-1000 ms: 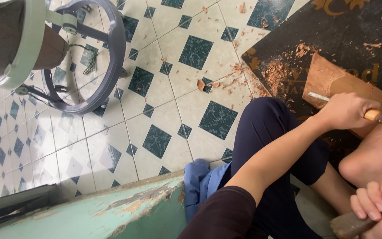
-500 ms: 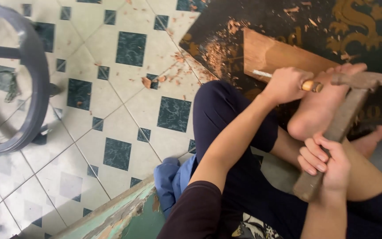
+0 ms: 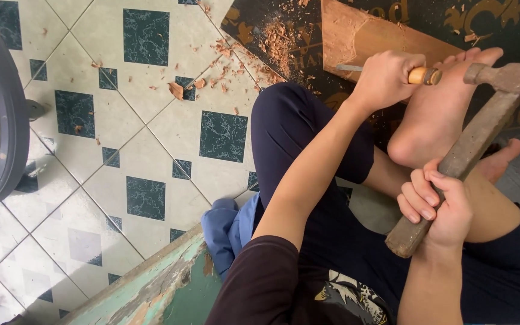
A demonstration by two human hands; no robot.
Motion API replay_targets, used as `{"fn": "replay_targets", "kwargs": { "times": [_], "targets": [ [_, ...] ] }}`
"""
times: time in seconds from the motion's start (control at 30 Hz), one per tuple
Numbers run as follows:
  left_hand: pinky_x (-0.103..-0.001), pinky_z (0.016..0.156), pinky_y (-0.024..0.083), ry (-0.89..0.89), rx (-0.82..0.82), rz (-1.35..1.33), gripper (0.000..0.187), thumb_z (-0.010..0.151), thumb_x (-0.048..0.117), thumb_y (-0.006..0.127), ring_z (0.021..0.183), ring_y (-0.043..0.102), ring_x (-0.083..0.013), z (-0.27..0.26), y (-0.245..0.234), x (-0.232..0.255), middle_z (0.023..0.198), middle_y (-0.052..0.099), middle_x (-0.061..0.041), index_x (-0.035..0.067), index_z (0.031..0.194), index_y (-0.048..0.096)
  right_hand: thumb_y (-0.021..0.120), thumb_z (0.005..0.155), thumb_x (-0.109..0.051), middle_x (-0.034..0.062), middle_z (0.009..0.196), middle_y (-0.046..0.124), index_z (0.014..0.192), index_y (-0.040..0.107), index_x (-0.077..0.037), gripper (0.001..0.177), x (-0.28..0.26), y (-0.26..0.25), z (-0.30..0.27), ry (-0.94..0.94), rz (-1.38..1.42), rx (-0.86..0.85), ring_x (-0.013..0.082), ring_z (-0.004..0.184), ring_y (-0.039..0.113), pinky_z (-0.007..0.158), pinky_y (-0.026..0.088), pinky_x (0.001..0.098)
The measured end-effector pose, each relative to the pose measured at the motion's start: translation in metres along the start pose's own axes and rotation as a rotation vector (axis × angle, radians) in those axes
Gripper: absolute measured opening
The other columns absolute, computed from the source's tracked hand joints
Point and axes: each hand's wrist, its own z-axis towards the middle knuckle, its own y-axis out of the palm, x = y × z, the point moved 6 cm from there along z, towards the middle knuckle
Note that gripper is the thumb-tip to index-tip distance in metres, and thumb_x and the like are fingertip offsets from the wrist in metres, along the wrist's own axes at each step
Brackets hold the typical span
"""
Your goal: Chiseling a piece of wood using a hammer and a small chisel while sitting on the floor.
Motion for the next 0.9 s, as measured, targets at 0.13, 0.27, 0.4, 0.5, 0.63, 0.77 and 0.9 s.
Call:
{"fn": "replay_targets", "kwargs": {
  "times": [0.13, 0.27, 0.4, 0.5, 0.63, 0.77, 0.9],
  "targets": [
    [-0.037, 0.045, 0.023, -0.006, 0.013, -0.004, 0.025, 0.075, 0.028, 0.054, 0.049, 0.033, -0.0160, 0.001, -0.001, -0.005, 0.049, 0.042, 0.008, 0.022, 0.062, 0.034, 0.043, 0.090, -0.015, -0.0101, 0.054, 0.026, 0.082, 0.053, -0.021, 0.015, 0.007, -0.002, 0.004, -0.026, 0.104, 0.022, 0.0019, 0.036, 0.021, 0.033, 0.020, 0.0184],
    [-0.038, 0.043, 0.023, -0.003, 0.013, 0.037, 0.026, 0.076, 0.030, 0.053, 0.048, 0.034, -0.0169, 0.000, 0.003, -0.014, 0.049, 0.041, 0.007, 0.022, 0.062, 0.033, 0.043, 0.090, -0.013, -0.0101, 0.056, 0.028, 0.075, 0.044, -0.018, 0.015, 0.012, -0.005, 0.006, 0.121, 0.126, -0.067, 0.0012, 0.038, 0.022, 0.032, 0.020, 0.0186],
    [-0.039, 0.042, 0.023, 0.053, 0.039, 0.051, 0.020, 0.072, 0.024, 0.053, 0.046, 0.039, -0.0169, 0.001, -0.001, -0.016, 0.049, 0.042, 0.007, 0.024, 0.062, 0.035, 0.044, 0.090, -0.018, -0.0117, 0.054, 0.027, 0.081, 0.055, -0.021, 0.015, 0.001, 0.002, 0.002, -0.024, 0.102, 0.010, 0.0013, 0.037, 0.022, 0.034, 0.021, 0.0174],
    [-0.040, 0.042, 0.024, 0.005, 0.005, 0.067, 0.022, 0.072, 0.027, 0.054, 0.046, 0.038, -0.0188, 0.001, 0.006, -0.022, 0.048, 0.044, 0.007, 0.023, 0.061, 0.036, 0.043, 0.090, -0.017, -0.0111, 0.055, 0.025, 0.071, 0.038, -0.022, 0.020, 0.017, 0.001, 0.010, 0.055, 0.133, -0.128, 0.0021, 0.037, 0.020, 0.034, 0.019, 0.0186],
    [-0.038, 0.043, 0.017, 0.041, 0.004, 0.102, 0.021, 0.067, 0.020, 0.051, 0.048, 0.028, -0.0166, 0.001, -0.001, -0.021, 0.047, 0.036, 0.006, 0.023, 0.061, 0.031, 0.041, 0.093, -0.009, -0.0077, 0.054, 0.026, 0.070, 0.035, -0.017, 0.025, 0.012, 0.017, 0.008, 0.116, -0.098, -0.070, 0.0028, 0.037, 0.021, 0.033, 0.019, 0.0195],
    [-0.039, 0.042, 0.022, 0.052, 0.014, 0.077, 0.025, 0.070, 0.025, 0.055, 0.045, 0.035, -0.0169, -0.006, 0.000, -0.019, 0.047, 0.039, 0.006, 0.022, 0.061, 0.032, 0.043, 0.090, -0.014, -0.0075, 0.055, 0.026, 0.075, 0.046, -0.019, 0.016, 0.019, 0.015, 0.002, -0.014, 0.050, -0.032, 0.0041, 0.038, 0.022, 0.034, 0.021, 0.0203],
    [-0.040, 0.039, 0.030, 0.045, -0.052, 0.131, 0.019, 0.069, 0.024, 0.056, 0.042, 0.044, -0.0203, -0.003, 0.003, -0.025, 0.047, 0.048, 0.005, 0.022, 0.060, 0.039, 0.045, 0.092, -0.011, -0.0082, 0.056, 0.026, 0.077, 0.044, -0.018, 0.017, 0.025, 0.002, 0.018, 0.124, -0.054, 0.029, 0.0015, 0.039, 0.021, 0.034, 0.017, 0.0195]
  ]
}}
